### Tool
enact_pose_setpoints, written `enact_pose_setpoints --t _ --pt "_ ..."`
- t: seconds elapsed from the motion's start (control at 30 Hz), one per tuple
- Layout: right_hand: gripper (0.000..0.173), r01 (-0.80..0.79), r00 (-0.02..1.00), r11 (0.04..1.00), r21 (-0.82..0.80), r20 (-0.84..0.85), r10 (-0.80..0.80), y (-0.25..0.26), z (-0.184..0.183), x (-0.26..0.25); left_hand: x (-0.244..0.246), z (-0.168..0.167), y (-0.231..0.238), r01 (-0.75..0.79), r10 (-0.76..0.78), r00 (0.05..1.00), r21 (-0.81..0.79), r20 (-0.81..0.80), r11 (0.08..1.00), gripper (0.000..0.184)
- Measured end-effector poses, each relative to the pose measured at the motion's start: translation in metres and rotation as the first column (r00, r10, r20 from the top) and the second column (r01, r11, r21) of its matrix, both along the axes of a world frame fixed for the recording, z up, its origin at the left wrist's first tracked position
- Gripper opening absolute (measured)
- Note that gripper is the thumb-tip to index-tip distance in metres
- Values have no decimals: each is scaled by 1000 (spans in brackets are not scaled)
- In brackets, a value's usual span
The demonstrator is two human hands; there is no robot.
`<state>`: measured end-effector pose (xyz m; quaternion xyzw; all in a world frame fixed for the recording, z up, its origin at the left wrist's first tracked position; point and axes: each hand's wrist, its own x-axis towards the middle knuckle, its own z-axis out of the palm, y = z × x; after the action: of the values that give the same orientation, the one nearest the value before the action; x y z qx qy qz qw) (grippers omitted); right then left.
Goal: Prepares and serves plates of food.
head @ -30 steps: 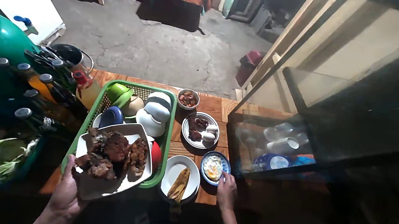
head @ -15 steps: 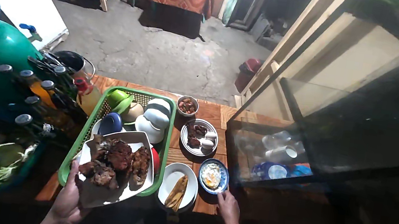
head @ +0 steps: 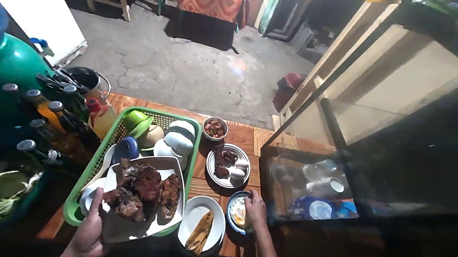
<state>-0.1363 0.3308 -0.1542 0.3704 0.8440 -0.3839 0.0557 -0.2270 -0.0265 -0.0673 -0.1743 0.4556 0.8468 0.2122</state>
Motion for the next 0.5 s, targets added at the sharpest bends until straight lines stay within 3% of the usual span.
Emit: enact_pose_setpoints --t 0.1,0.23,0.3,0.37,0.5 --pt "38 -83 971 997 2 224 81 3 7 8 5 4 -3 -37 37 999 4 -9 999 63" --pt "49 -193 747 978 -81 634 200 2 -8 51 7 5 -10 -104 104 994 18 -39 994 64" --pt "48 -204 727 970 -134 643 241 10 -31 70 6 0 -13 -134 135 989 15 -59 991 62" --pt "43 -192 821 962 -192 506 265 21 -51 78 4 -5 -15 -144 144 987 -1 -74 990 61" --pt "45 -182 835 957 -225 479 272 13 -43 66 3 -8 -18 -110 111 988 20 -109 994 62"
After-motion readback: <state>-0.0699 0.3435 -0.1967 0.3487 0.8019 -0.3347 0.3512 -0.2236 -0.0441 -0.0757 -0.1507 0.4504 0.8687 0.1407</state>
